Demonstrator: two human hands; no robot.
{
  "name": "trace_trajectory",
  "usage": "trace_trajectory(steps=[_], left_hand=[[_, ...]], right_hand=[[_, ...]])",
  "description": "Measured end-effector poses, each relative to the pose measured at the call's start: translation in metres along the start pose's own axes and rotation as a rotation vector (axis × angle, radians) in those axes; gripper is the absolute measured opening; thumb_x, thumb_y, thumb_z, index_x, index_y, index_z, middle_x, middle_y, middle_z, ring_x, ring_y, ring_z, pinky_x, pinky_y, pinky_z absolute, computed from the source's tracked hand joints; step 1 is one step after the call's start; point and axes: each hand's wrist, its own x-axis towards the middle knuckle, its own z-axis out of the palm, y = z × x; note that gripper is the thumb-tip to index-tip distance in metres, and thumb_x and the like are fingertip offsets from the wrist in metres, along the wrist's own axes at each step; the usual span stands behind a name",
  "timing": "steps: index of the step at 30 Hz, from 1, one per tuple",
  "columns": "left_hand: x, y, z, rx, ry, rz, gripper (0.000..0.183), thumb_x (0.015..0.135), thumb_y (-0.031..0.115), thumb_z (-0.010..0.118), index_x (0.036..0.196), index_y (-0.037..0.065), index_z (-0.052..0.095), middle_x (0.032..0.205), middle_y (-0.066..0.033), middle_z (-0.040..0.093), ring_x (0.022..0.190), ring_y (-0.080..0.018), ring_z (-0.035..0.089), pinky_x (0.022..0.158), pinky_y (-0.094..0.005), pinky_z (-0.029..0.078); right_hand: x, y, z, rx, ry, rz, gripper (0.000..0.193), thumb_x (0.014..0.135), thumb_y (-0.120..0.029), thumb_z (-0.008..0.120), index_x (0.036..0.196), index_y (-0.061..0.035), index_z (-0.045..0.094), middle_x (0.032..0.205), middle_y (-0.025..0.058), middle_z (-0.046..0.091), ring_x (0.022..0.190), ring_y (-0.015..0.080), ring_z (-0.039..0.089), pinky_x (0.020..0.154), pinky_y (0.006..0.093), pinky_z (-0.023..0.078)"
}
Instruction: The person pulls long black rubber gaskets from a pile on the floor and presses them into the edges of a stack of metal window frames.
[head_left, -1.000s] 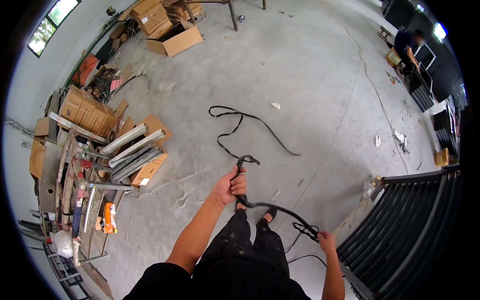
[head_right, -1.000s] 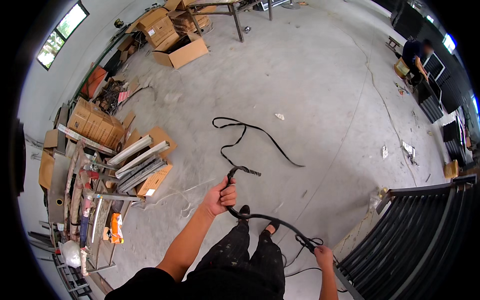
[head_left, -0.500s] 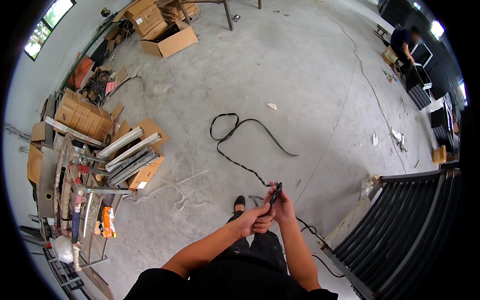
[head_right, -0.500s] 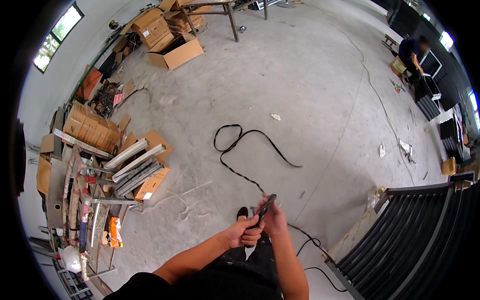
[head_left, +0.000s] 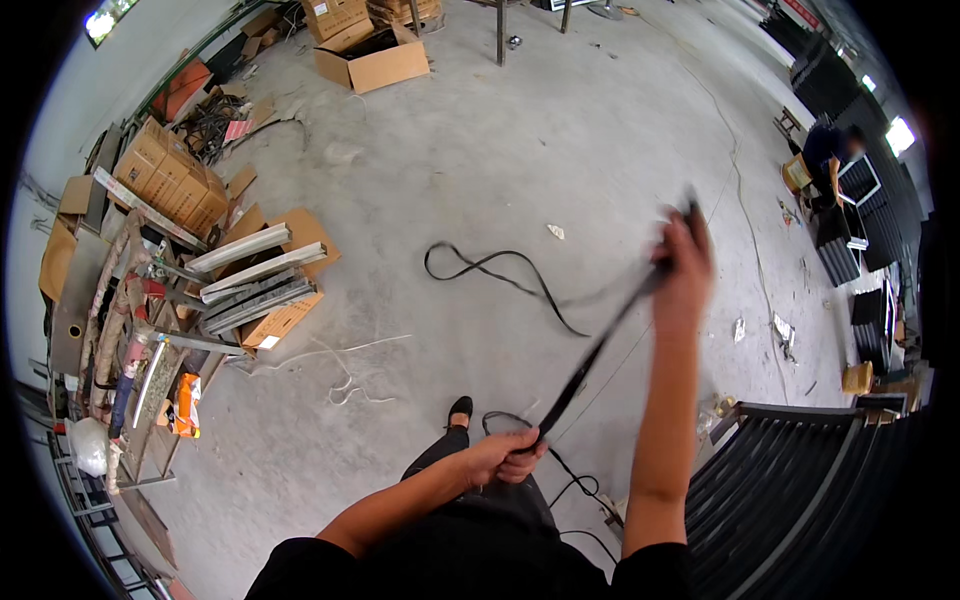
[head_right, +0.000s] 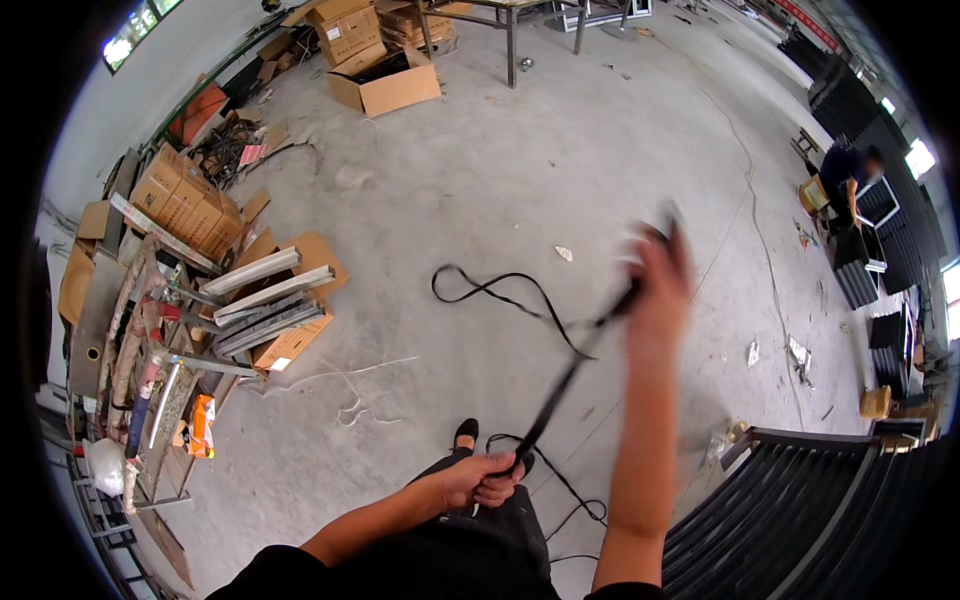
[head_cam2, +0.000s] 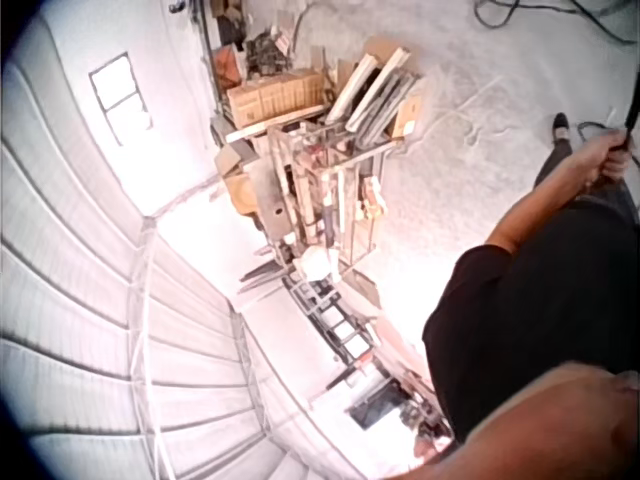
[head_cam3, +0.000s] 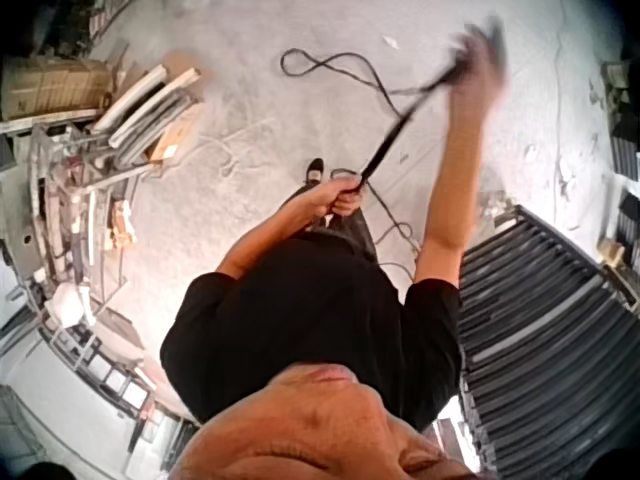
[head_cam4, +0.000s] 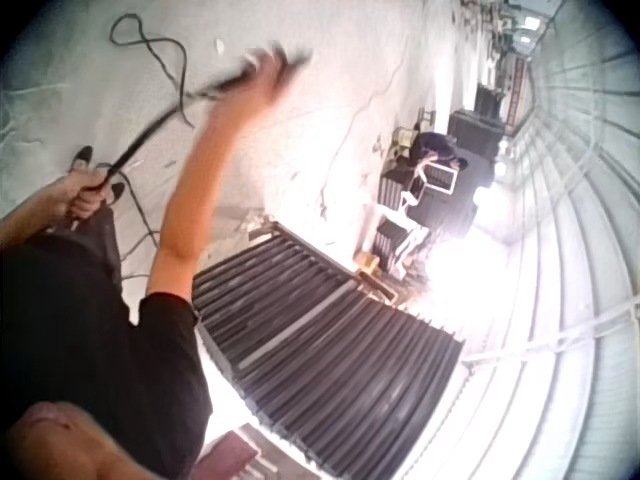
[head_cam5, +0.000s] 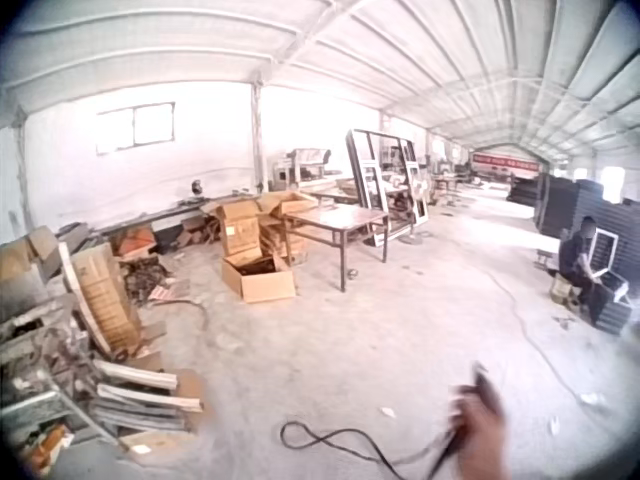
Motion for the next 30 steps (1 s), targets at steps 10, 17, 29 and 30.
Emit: trace_trajectory(steps=[10, 17, 29, 30], left_hand=[[-0.035, 0.004, -0.060, 0.134, 0.178, -0.158, 0.038, 0.095, 0.042, 0.039, 0.079, 0.008, 0.048, 0.046, 0.0083, 0.022, 0.036, -0.0034, 0.018, 0.034, -0.0215, 0.014], [0.014, 0.014, -0.026, 0.176, 0.097, -0.021, 0.037, 0.095, 0.041, 0.038, 0.081, 0.008, 0.048, 0.049, 0.0061, 0.024, 0.039, -0.0053, 0.021, 0.037, -0.0217, 0.017], [-0.025, -0.015, -0.083, 0.269, 0.212, -0.312, 0.037, 0.094, 0.042, 0.040, 0.078, 0.009, 0.047, 0.047, 0.0083, 0.026, 0.036, -0.0049, 0.020, 0.036, -0.0215, 0.016], [-0.022, -0.017, -0.078, 0.268, 0.212, -0.362, 0.034, 0.095, 0.039, 0.042, 0.077, 0.010, 0.046, 0.047, 0.0083, 0.026, 0.037, -0.0036, 0.022, 0.035, -0.0210, 0.016]], right_hand=[[-0.127, 0.276, -0.323, 0.150, 0.771, 1.099, 0.013, 0.084, -0.012, 0.049, 0.074, -0.0043, 0.053, 0.060, 0.0040, 0.048, 0.052, 0.0148, 0.048, 0.046, 0.0239, 0.044], [0.038, 0.058, -0.099, -0.125, 0.291, 0.278, 0.023, 0.086, -0.013, 0.048, 0.097, 0.0072, 0.050, 0.086, 0.0167, 0.057, 0.075, 0.0226, 0.056, 0.064, 0.0324, 0.047], [-0.169, 0.256, -0.243, -0.966, 0.295, 0.817, 0.024, 0.070, -0.004, 0.064, 0.089, 0.0107, 0.058, 0.062, 0.0105, 0.058, 0.050, 0.0199, 0.056, 0.045, 0.0311, 0.045], [-0.169, 0.242, -0.280, -0.699, 0.493, 0.905, 0.013, 0.070, -0.002, 0.059, 0.079, 0.0077, 0.057, 0.061, 0.0110, 0.057, 0.048, 0.0204, 0.054, 0.042, 0.0298, 0.042]])
